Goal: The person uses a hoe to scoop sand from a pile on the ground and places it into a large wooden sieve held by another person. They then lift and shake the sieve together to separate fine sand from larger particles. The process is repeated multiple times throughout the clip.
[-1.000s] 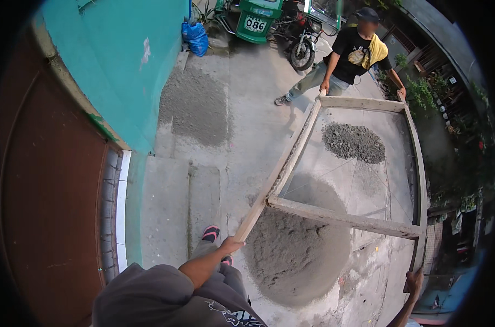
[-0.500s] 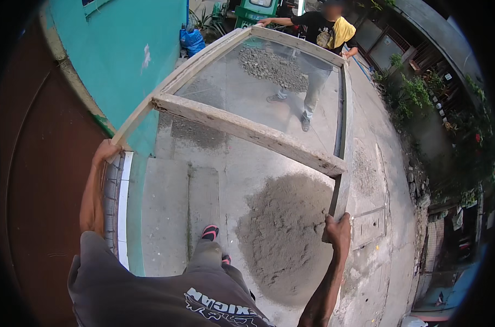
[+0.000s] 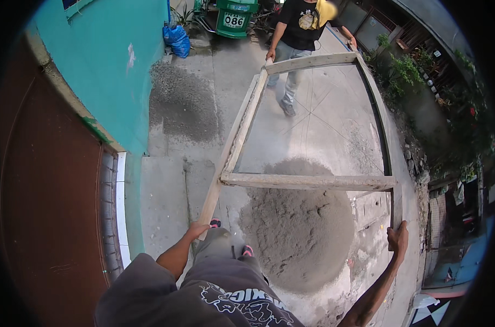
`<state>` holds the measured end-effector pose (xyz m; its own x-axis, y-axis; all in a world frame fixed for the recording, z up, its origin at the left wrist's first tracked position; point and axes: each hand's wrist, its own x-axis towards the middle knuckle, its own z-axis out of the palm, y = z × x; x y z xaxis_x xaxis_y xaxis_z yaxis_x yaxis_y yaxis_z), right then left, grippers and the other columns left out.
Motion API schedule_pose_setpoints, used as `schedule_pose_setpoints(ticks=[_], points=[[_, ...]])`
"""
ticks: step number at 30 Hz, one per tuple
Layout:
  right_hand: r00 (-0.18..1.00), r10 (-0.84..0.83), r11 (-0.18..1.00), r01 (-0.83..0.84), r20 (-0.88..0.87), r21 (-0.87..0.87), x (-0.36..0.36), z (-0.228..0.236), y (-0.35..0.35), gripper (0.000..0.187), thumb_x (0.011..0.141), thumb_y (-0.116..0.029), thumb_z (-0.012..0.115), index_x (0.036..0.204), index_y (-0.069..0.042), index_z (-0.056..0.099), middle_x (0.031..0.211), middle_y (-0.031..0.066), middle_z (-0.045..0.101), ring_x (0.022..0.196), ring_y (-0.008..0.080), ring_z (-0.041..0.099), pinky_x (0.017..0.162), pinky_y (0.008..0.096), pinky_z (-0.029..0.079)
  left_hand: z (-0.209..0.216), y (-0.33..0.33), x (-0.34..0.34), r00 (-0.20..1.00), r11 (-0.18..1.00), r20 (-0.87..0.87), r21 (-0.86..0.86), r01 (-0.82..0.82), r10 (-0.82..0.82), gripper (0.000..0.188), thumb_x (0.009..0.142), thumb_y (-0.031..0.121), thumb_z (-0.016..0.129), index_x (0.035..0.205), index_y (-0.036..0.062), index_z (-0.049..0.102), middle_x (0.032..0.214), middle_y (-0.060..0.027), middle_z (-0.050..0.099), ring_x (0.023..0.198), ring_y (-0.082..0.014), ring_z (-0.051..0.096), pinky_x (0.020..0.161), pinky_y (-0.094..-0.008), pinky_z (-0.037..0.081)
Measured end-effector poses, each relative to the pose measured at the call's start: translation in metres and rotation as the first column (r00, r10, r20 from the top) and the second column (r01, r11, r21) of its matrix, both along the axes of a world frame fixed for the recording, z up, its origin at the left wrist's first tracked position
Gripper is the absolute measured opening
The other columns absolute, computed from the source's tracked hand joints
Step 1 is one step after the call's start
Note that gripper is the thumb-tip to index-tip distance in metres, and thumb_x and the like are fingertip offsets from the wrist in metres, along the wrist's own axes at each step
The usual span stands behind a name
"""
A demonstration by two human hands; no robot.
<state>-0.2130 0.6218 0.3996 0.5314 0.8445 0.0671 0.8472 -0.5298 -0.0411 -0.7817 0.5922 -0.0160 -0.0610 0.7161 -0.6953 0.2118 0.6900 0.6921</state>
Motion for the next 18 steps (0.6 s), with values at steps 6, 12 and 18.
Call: schedule_pose_setpoints(ticks=[6,12,18], points=[[0.987,0.097,0.993,-0.104,0.125,0.052,0.064,-0.023,-0.028,0.036,0.062,-0.015,0.054,0.088,0.006,0.039,0.077,0.0306,0.054,0.075,0.0421,0.054,0.065,0.0456,0.041,-0.013,-0.019,0.044,1.000,0.993,-0.016,0.117,0.020,-0.019,0.054,0.059,0.030,0.066,0.099,-0.0030,0.055,0.084,-0.0158,0.060,0.079,-0.0228,0.059,0.068,-0.0319,0.044],[0.962,0.167,0.986,-0.162,-0.217,0.042,0.073,-0.170,-0.072,0.041,0.063,-0.021,0.059,0.086,0.008,0.042,0.075,0.0286,0.054,0.072,0.0379,0.056,0.064,0.0418,0.043,0.018,-0.055,-0.038,0.873,0.994,-0.480,0.092,-0.052,0.090,0.046,0.056,0.030,0.065,0.087,-0.0021,0.060,0.082,-0.0210,0.060,0.078,-0.0276,0.060,0.066,-0.0344,0.047],[0.881,0.173,0.985,-0.150,-0.441,0.086,0.119,-0.280,-0.145,0.039,0.064,-0.017,0.061,0.087,0.009,0.043,0.074,0.0235,0.055,0.070,0.0302,0.058,0.060,0.0374,0.046,0.108,-0.136,-0.035,0.729,0.993,-0.675,0.097,-0.069,0.116,0.048,0.055,0.033,0.066,0.090,-0.0010,0.060,0.086,-0.0202,0.060,0.081,-0.0299,0.059,0.071,-0.0362,0.046]])
